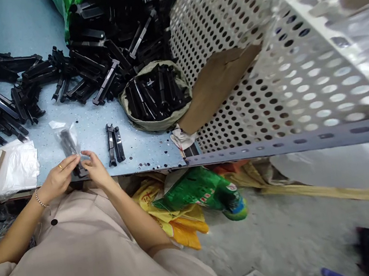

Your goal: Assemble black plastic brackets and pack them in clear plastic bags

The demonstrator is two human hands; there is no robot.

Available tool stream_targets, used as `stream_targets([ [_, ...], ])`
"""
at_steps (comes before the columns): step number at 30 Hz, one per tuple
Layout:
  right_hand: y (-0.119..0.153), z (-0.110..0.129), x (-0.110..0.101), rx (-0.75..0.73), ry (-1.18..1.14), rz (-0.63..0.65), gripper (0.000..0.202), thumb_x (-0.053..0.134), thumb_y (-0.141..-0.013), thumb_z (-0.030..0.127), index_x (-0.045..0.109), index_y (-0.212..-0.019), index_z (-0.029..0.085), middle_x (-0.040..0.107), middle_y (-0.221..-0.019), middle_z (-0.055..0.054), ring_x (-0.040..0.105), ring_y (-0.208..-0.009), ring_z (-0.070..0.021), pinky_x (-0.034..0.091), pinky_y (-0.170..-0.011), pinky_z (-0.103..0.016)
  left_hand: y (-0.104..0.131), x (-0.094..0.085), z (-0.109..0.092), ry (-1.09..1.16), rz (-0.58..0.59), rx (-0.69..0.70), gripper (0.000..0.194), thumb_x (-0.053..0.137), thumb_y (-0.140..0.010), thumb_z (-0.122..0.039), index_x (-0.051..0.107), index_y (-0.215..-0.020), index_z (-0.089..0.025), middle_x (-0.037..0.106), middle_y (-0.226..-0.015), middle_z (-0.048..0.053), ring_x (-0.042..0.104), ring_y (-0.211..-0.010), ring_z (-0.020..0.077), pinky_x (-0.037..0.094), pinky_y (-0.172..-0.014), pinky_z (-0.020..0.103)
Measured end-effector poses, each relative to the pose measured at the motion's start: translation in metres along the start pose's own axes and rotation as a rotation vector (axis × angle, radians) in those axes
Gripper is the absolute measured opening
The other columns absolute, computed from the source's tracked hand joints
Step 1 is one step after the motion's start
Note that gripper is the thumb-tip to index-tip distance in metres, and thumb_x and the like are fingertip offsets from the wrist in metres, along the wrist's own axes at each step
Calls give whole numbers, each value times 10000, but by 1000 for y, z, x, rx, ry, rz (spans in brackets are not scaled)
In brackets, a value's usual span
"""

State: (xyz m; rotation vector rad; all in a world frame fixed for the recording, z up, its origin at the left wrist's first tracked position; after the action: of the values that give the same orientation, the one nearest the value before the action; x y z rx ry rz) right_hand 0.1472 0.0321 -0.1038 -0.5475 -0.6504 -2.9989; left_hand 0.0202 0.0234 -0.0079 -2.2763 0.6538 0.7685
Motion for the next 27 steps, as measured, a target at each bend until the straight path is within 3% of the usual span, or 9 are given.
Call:
stream_targets([
  [2, 0, 15, 9, -158, 78, -31, 754, 789, -779, 309, 445, -1449, 299, 635, -801, 51, 620, -747, -138, 562, -691, -268, 7, -1, -10, 37, 11, -20, 742, 363, -944, -21, 283, -1620, -318, 484, -1571, 103, 485, -1452, 214, 483, -1184, 446],
  [4, -1, 12, 24, -136, 36, 38, 861, 798, -772, 309, 360, -1514, 329, 644, -823, 47, 626, -740, -143, 562, -677, -273, 14, -12, -8, 51, -29, -71, 716, 402, -948, -44, 341, -1597, -340, 517, -1542, 91, 513, -1426, 220, 489, -1177, 450],
  [10, -5, -16, 36, 173, -330, 136, 630, 877, -678, 444, 548, -1204, 334, 695, -924, 10, 666, -737, -154, 541, -540, -238, 44, -61, 25, 89, -437, -357, 362, 577, -954, -181, 684, -1294, -242, 693, -1237, 111, 712, -954, 166, 608, -907, 348],
  [16, -13, 6, 31, -31, -106, 56, 506, 810, -705, 450, 534, -1104, 304, 608, -805, 56, 591, -694, -137, 516, -578, -245, 35, -42, 0, 198, -262, -318, 198, 569, -962, -233, 748, -1048, -233, 714, -967, 76, 695, -946, 191, 601, -885, 372],
  [19, -5, 26, 28, -230, 202, -56, 298, 718, -786, 447, 528, -908, 252, 559, -745, 48, 542, -679, -135, 486, -625, -260, 25, -41, -3, 93, -201, -322, 526, 755, -836, -359, 636, -1342, -275, 598, -1316, 128, 633, -1178, 266, 583, -971, 446],
  [21, 9, 37, 38, -335, 419, -60, 236, 687, -831, 396, 511, -812, 239, 563, -739, 40, 536, -699, -139, 478, -678, -272, 17, -37, 1, 23, -108, -340, 802, 848, -736, -392, 525, -1464, -304, 340, -1602, 149, 573, -1304, 320, 561, -1021, 483],
  [23, 23, 42, 59, -354, 541, 83, 192, 637, -894, 376, 544, -803, 235, 590, -738, 32, 558, -707, -148, 480, -701, -283, 16, -41, 2, 38, -42, -363, 639, 796, -792, -357, 583, -1390, -290, 188, -1699, 133, 582, -1321, 319, 549, -1045, 465],
  [25, 39, 44, 84, -332, 569, 367, 184, 582, -954, 398, 626, -875, 237, 653, -784, 13, 614, -741, -165, 503, -723, -301, 31, -65, -1, 79, -64, -418, 349, 694, -866, -317, 672, -1210, -263, 263, -1693, 117, 578, -1346, 304, 524, -1082, 440],
  [27, 51, 55, 87, -363, 619, 556, 223, 555, -985, 424, 694, -1004, 250, 720, -929, -26, 671, -854, -196, 531, -783, -334, 68, -96, -8, 85, -45, -509, 203, 670, -862, -331, 709, -1052, -274, 406, -1635, 88, 529, -1408, 305, 491, -1120, 442],
])
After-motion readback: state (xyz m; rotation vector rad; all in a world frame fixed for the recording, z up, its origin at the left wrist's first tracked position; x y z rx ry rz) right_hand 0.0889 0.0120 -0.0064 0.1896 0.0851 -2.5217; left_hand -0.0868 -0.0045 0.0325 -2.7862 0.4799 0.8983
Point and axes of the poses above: each hand's wrist, its own y-axis away from the middle knuckle, its own x-axis out of the palm, z = x × y, the point moved 9 cm from there along -y, towards the middle knuckle
